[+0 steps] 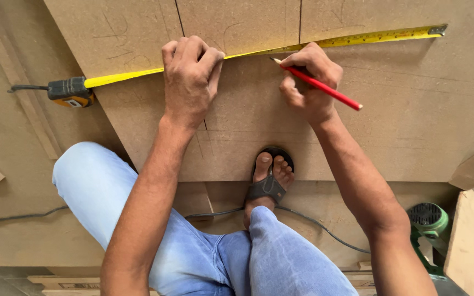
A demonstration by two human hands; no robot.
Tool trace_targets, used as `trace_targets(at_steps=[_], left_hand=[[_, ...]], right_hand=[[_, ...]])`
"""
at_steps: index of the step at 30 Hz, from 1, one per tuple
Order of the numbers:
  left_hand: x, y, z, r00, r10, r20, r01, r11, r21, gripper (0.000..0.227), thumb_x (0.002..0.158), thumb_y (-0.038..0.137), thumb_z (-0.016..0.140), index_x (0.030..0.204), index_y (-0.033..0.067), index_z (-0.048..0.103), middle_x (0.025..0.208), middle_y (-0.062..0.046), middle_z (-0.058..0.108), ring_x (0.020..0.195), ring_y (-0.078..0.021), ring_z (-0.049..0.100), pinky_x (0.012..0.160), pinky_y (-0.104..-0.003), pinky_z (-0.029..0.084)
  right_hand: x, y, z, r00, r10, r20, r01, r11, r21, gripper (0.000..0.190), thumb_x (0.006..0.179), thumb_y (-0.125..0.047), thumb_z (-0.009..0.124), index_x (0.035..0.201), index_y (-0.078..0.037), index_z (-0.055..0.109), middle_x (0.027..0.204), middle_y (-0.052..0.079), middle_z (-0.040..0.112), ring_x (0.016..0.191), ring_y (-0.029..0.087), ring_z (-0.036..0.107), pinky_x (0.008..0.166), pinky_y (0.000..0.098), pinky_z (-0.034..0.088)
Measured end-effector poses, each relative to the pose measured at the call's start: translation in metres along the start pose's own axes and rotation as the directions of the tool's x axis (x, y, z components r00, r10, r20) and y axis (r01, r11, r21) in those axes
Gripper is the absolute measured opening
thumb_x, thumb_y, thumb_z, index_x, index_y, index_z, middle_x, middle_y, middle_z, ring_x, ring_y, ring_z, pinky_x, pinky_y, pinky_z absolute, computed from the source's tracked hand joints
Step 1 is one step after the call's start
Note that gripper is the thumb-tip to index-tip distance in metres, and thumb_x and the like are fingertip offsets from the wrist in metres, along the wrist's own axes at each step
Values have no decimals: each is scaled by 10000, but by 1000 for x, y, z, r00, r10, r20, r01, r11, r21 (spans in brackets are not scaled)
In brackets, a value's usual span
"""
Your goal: The person measures a wooden board with a tape measure and pencil, and then uses a handheld circular saw to cut out a rectangular section while another person holds the board.
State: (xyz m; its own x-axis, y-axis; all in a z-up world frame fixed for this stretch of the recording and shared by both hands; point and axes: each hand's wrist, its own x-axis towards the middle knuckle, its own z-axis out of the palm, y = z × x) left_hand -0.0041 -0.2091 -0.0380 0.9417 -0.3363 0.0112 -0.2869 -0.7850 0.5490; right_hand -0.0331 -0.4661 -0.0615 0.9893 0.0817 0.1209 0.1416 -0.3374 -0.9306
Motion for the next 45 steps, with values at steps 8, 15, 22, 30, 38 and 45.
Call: trace_targets(at_steps=[8, 15, 22, 30, 38, 45], left_hand=[[-1, 1, -1, 1000, 9, 2, -9, 1000, 14, 104, 975, 83, 816, 976, 107, 714, 918, -10, 568, 917, -187, 573, 962, -390, 396], [-1, 2, -2, 1000, -7, 4, 7, 1000, 5, 101, 973, 80, 814, 975, 111, 717, 914, -4, 563, 908, -182, 572, 957, -389, 393], [-2, 2, 1, 1000, -13, 6, 13, 1000, 0, 94, 984, 92, 810, 971, 119, 720, 904, 3, 559, 901, -171, 572, 967, -388, 401], [-4, -2, 5, 1000, 1, -6, -1, 1000, 12, 90, 988, 101, 812, 975, 125, 726, 902, 12, 565, 895, -163, 570, 978, -386, 412], [-3, 0, 3, 1000, 6, -12, -6, 1000, 22, 90, 986, 94, 811, 975, 117, 725, 909, 8, 569, 918, -173, 575, 984, -387, 413], [-2, 1, 2, 1000, -7, 0, 7, 1000, 10, 87, 988, 95, 808, 972, 122, 727, 903, 10, 562, 903, -166, 566, 975, -383, 403]], right_hand=[[4, -4, 4, 1000, 8, -18, -9, 999, -47, 226, 872, 110, 643, 1056, -5, 704, 926, 94, 690, 791, 203, 592, 673, 307, 487], [5, -4, 7, 1000, -5, -19, 4, 996, -84, 246, 859, 125, 639, 1047, -18, 708, 909, 85, 691, 783, 197, 601, 702, 321, 495], [4, -3, 9, 999, -12, -40, 9, 997, -77, 254, 860, 141, 636, 1045, -18, 709, 892, 78, 682, 782, 188, 599, 696, 315, 488], [4, 0, 10, 999, -22, -38, 19, 996, -92, 240, 863, 131, 637, 1032, -23, 711, 886, 65, 683, 770, 170, 597, 681, 297, 489], [4, -2, 9, 999, -16, -33, 13, 996, -92, 240, 861, 128, 640, 1037, -22, 705, 893, 76, 681, 787, 186, 608, 702, 314, 499], [5, -2, 10, 999, -16, -42, 13, 997, -80, 244, 857, 128, 633, 1033, -26, 702, 905, 80, 690, 791, 189, 616, 702, 312, 505]])
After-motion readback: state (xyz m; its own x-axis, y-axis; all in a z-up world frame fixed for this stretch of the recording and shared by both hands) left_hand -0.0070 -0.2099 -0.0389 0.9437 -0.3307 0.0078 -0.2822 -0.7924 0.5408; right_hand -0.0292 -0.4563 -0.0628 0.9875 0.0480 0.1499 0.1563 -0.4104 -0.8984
